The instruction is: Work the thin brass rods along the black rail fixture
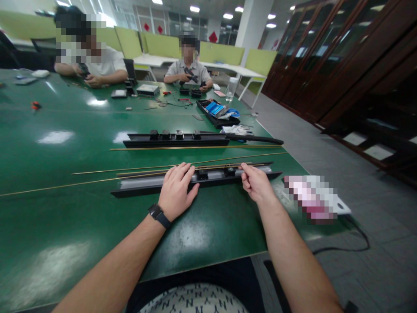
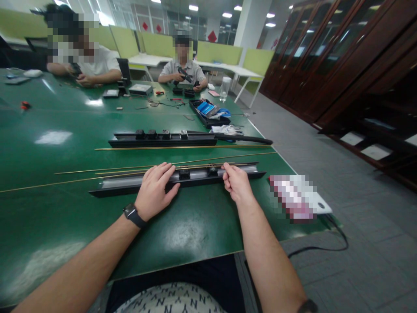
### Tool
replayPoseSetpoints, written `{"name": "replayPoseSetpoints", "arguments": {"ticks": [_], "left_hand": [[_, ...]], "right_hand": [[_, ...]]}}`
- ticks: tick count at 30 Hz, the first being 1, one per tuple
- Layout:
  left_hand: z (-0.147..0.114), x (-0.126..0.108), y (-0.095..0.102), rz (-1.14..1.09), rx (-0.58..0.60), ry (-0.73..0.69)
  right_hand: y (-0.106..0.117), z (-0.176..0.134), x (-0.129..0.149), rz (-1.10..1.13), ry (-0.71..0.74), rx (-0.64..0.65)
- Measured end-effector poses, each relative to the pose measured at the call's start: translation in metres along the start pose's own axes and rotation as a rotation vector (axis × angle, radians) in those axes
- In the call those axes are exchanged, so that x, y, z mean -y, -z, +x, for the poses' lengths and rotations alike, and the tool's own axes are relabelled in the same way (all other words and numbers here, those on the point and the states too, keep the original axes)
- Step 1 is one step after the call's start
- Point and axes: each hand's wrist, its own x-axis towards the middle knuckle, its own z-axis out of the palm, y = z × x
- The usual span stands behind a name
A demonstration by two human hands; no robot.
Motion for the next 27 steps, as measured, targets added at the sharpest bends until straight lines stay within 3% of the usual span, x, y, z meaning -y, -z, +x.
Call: {"name": "replayPoseSetpoints", "arguments": {"ticks": [5,23,27], "left_hand": [[0.0006,-0.0002,-0.0001,0.009,0.007,0.003],[0.0,-0.0005,-0.0001,-0.001,-0.003,-0.002],[0.0001,-0.0004,0.0001,-0.009,-0.004,0.002]], "right_hand": [[-0.0006,-0.0007,0.001,0.055,0.003,-0.059],[0.0002,0.0003,0.0002,0.019,-0.005,0.003],[-0.0015,0.0,0.0005,0.04,0.001,-0.032]]}}
